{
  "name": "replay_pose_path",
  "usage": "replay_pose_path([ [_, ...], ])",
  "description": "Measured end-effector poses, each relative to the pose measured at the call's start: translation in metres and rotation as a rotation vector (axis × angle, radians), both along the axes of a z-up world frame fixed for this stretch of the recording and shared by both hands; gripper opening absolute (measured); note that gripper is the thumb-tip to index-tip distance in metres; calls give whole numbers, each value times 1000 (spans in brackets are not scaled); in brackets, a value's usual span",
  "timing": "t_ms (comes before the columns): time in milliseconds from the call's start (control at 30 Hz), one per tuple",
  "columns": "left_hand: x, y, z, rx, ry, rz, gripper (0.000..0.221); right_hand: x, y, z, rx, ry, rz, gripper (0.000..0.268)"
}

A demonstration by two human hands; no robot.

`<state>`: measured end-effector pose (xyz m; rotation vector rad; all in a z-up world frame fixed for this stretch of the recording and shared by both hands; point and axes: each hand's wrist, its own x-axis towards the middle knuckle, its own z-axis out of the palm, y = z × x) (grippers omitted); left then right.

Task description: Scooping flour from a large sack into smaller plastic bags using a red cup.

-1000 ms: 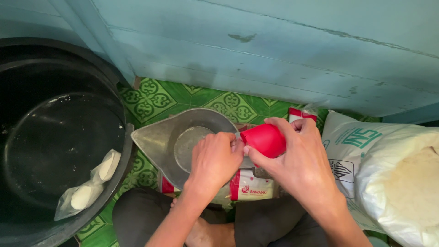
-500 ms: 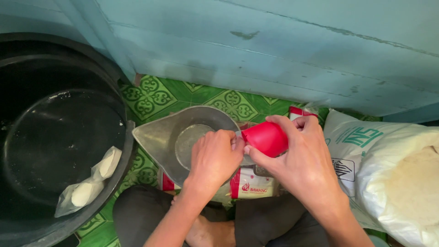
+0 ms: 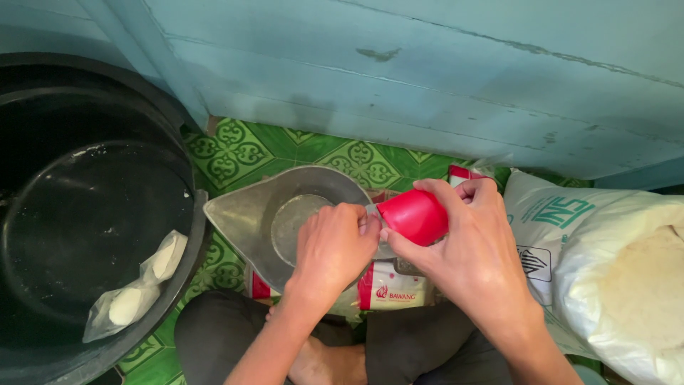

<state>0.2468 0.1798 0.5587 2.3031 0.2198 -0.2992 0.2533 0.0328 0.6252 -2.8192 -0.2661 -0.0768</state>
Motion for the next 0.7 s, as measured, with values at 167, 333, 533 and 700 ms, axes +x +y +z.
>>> replay_pose_path([
  [167,0,1,-2,-8,-19,5,26,1,2,1,4,18,-3,65],
  [333,0,1,-3,-5,-20,5,25,1,2,0,-3,26,-6,65],
  [533,1,0,-3,-3,-13,-4,26,2,2,1,7,38,-7,65],
  [700,1,0,-2,-6,-14,-4,27,1,2,0,13,26,-4,65],
])
